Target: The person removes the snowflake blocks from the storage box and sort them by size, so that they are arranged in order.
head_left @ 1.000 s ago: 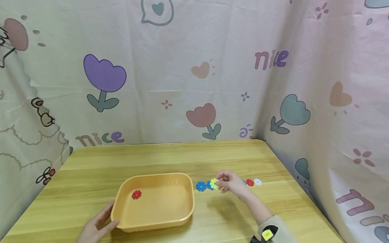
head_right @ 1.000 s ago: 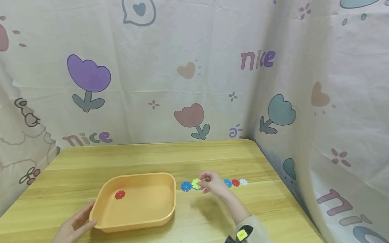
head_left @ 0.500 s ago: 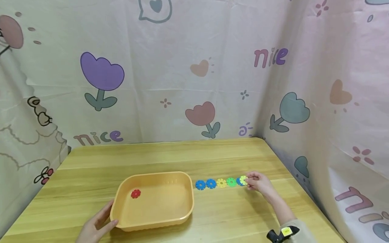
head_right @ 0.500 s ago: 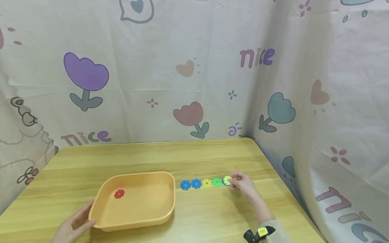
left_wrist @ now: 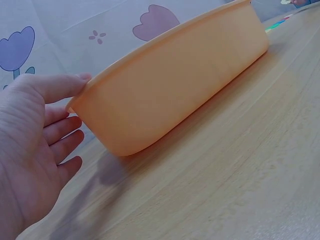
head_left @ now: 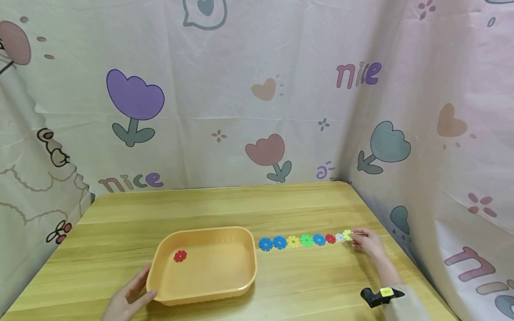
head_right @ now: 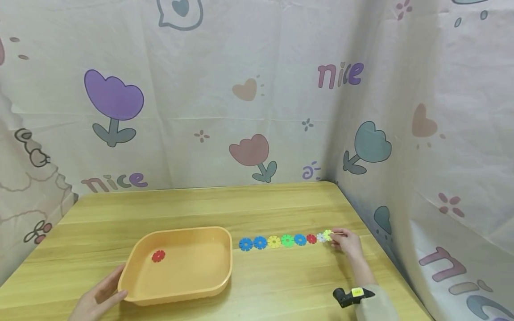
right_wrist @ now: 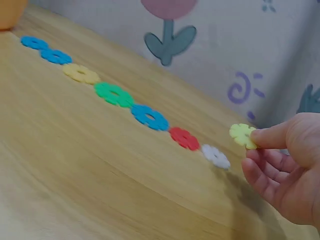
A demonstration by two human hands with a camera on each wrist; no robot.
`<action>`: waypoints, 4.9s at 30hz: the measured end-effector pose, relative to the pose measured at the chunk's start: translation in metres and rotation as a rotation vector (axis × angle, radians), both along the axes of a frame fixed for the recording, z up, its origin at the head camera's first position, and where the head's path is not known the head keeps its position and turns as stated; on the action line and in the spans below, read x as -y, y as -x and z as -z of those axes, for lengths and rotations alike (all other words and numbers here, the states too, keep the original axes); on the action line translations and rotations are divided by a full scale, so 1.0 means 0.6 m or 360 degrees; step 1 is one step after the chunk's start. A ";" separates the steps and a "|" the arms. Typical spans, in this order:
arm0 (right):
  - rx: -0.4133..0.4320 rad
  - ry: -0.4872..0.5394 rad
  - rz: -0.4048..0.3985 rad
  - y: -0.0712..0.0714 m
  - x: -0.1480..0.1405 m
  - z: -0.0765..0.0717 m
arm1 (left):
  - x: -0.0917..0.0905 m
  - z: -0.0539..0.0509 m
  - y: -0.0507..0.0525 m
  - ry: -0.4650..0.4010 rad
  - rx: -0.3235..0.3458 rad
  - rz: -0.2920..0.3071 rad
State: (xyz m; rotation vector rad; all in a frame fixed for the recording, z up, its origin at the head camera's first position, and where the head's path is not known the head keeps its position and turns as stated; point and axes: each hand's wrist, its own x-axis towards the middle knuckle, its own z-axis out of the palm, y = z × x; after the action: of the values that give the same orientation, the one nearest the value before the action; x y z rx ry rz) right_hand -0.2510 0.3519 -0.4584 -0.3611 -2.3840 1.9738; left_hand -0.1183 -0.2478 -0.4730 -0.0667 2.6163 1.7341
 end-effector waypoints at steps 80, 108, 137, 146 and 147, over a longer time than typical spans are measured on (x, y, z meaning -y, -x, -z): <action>-0.0325 -0.0167 -0.0611 0.025 0.277 -0.130 | -0.016 -0.021 -0.004 0.0042 0.0150 -0.0046; -0.0240 0.0057 -0.1193 -0.023 0.565 -0.128 | -0.011 -0.018 -0.005 0.0095 0.0073 -0.0042; -0.0227 -0.0551 -0.1065 -0.018 0.713 -0.042 | -0.017 -0.008 -0.010 -0.0028 0.0052 -0.0054; -0.0316 -0.1016 -0.1229 -0.019 0.716 -0.024 | -0.014 0.001 -0.012 -0.0084 -0.0037 -0.0074; -0.0338 -0.1066 -0.1248 -0.019 0.717 -0.022 | -0.014 0.002 -0.011 -0.0092 -0.0049 -0.0069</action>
State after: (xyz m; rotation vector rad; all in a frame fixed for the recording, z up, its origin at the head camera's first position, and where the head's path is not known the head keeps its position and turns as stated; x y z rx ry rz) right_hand -0.2395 -0.0780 -0.4450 0.8619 -3.0673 1.0820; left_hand -0.1116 -0.2393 -0.4741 -0.0981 2.6033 1.8378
